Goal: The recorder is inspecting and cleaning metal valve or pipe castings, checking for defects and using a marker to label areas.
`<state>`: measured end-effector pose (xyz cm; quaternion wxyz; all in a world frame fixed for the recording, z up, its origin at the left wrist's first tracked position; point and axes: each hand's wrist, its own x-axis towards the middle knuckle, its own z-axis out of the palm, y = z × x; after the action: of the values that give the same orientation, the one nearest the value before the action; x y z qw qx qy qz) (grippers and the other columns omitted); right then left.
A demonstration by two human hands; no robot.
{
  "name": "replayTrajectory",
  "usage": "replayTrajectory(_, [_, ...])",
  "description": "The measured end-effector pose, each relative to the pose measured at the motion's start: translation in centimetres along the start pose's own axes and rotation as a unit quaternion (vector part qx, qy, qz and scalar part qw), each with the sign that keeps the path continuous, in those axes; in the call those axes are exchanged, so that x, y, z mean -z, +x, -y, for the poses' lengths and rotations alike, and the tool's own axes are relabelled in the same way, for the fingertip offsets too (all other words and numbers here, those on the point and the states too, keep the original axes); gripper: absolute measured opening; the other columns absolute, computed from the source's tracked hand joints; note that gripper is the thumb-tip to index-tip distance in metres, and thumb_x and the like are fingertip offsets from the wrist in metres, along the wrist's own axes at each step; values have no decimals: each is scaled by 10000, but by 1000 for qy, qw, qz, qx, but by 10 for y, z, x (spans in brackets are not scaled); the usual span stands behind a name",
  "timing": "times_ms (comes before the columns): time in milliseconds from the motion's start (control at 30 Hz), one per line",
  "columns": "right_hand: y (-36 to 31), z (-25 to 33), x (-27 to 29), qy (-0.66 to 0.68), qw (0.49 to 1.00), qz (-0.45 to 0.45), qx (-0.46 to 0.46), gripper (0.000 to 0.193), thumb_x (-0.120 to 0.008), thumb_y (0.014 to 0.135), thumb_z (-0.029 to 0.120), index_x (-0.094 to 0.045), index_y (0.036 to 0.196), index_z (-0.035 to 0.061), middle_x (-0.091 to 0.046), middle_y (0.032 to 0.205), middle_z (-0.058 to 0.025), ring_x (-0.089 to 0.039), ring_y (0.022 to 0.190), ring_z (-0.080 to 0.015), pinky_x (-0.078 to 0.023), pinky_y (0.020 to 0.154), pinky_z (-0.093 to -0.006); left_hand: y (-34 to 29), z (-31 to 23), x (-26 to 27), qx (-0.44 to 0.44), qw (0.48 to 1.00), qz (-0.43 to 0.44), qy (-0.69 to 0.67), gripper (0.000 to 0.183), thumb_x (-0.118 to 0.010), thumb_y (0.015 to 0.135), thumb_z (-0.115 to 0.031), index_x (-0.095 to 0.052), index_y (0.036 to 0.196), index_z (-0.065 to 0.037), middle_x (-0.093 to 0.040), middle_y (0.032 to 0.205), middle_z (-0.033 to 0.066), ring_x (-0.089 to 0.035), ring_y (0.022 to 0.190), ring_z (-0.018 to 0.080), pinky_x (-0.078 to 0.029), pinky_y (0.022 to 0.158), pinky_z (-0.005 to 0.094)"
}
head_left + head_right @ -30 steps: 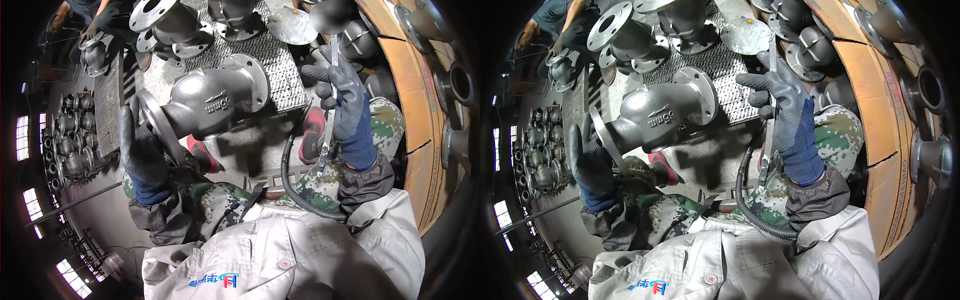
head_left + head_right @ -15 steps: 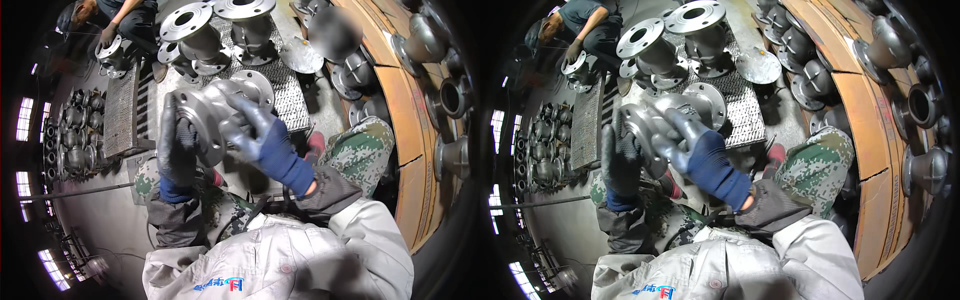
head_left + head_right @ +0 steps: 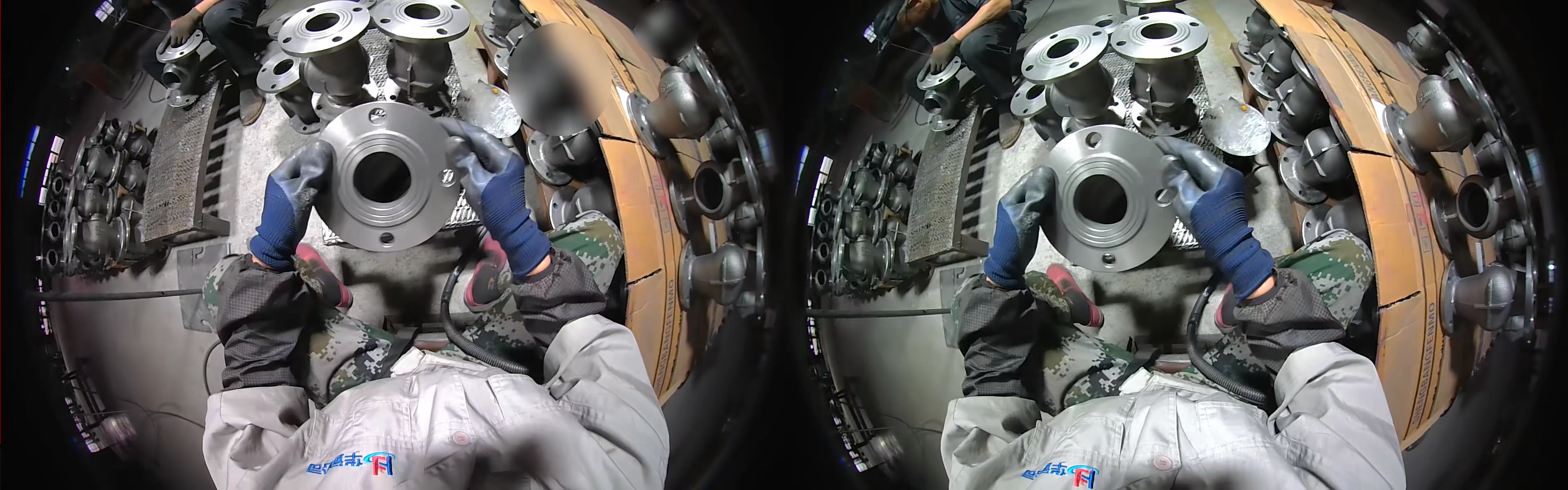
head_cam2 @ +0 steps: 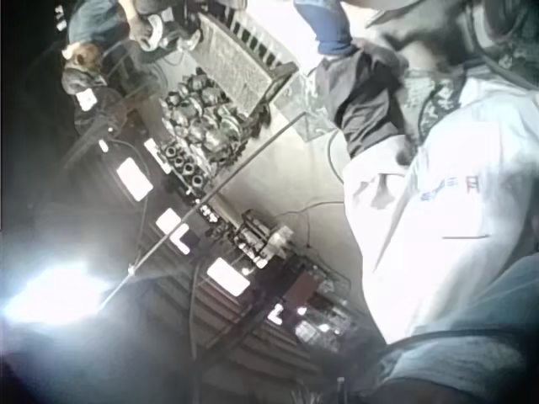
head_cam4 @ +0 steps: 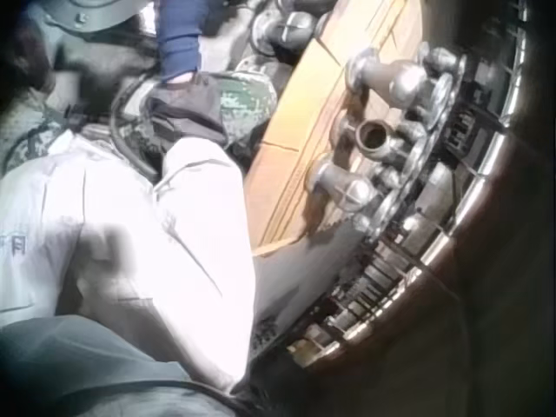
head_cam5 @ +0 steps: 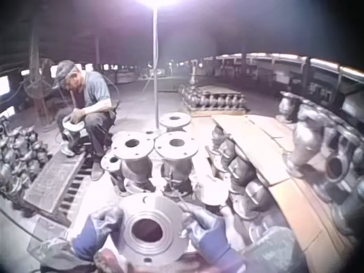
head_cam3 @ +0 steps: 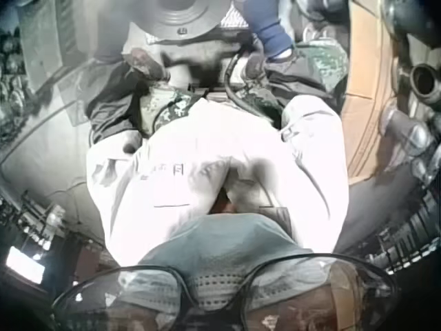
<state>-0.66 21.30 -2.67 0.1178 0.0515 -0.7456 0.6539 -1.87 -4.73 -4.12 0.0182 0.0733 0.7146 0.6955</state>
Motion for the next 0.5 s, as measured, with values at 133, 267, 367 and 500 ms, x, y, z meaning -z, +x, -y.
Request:
replayTrajectory(133, [18, -30, 21, -18, 1000, -20, 11, 272, -548, 930, 179, -617, 1141, 22, -645, 982, -37, -555, 866, -86, -469, 778, -261, 6, 5, -18, 62, 998, 15, -4, 410, -620, 900, -241, -547, 1213, 12, -617, 972, 30, -573, 825, 104, -480, 729, 250])
replayTrajectory(267, [40, -60, 38, 212, 964, 56, -150, 252, -506, 906, 93, -588, 1129, 7, -628, 937, -15, -568, 793, -91, -465, 684, -236, 8, -4, -36, 16, 998, 31, 55, 424, -579, 910, -173, -491, 1271, 32, -618, 1025, 67, -567, 848, 101, -467, 742, 238])
replayTrajectory(367, [40, -71, 30, -42, 999, 1, 11, 372, -548, 796, 66, -575, 1166, 35, -650, 1042, -76, -634, 867, -225, -509, 732, -281, 8, -3, -40, -19, 999, 30, 21, 309, -495, 961, -274, -585, 1031, 13, -533, 806, -14, -488, 719, 71, -407, 614, 238])
replayTrajectory(500, [39, -63, -7, 270, 957, -57, -86, 258, -585, 914, 264, -622, 1023, 32, -633, 837, -23, -567, 770, -85, -477, 713, -258, 11, 5, -29, -2, 997, 44, -64, 358, -432, 988, -214, -539, 1171, 74, -575, 1084, 61, -525, 972, 129, -427, 849, 272])
